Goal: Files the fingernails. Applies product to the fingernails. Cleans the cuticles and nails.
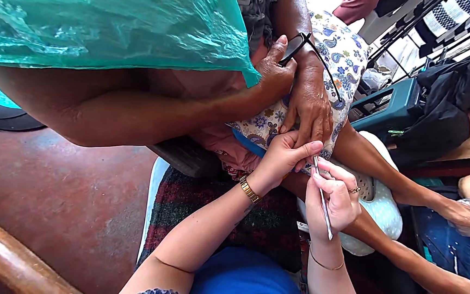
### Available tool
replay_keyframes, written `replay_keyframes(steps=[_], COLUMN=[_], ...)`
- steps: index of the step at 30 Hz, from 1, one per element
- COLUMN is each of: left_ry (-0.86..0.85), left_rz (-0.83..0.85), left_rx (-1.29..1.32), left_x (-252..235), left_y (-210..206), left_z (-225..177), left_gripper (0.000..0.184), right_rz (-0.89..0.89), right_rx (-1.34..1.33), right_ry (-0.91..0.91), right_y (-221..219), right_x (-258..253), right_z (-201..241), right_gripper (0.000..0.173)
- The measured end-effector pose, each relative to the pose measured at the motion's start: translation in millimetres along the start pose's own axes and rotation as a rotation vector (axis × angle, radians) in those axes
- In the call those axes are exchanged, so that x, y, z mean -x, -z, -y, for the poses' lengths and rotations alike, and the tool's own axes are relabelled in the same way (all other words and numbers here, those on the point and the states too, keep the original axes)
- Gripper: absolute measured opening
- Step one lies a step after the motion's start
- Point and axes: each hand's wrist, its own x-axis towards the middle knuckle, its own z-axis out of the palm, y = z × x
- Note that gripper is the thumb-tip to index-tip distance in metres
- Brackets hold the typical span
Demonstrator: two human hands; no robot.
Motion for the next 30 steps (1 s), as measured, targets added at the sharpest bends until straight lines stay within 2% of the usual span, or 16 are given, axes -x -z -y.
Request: replay_keyframes(steps=[12, 30], left_ry=[0.014, 0.018], left_rz=[-0.01, -0.026], left_rx=[-0.024, -0.035], left_x=[-0.2, -0.6], left_y=[-1.3, -2.7], left_z=[-1.9, -1.9], left_gripper=[0.006, 0.007], right_rz=[0.007, -0.041], right_rx=[-0.015, 0.013], right_ry=[-0.064, -0.056], right_y=[4.1, -1.8], right_x=[-2.5, -1.7], right_z=[4.0, 1.2], right_gripper=[0.015, 0.015])
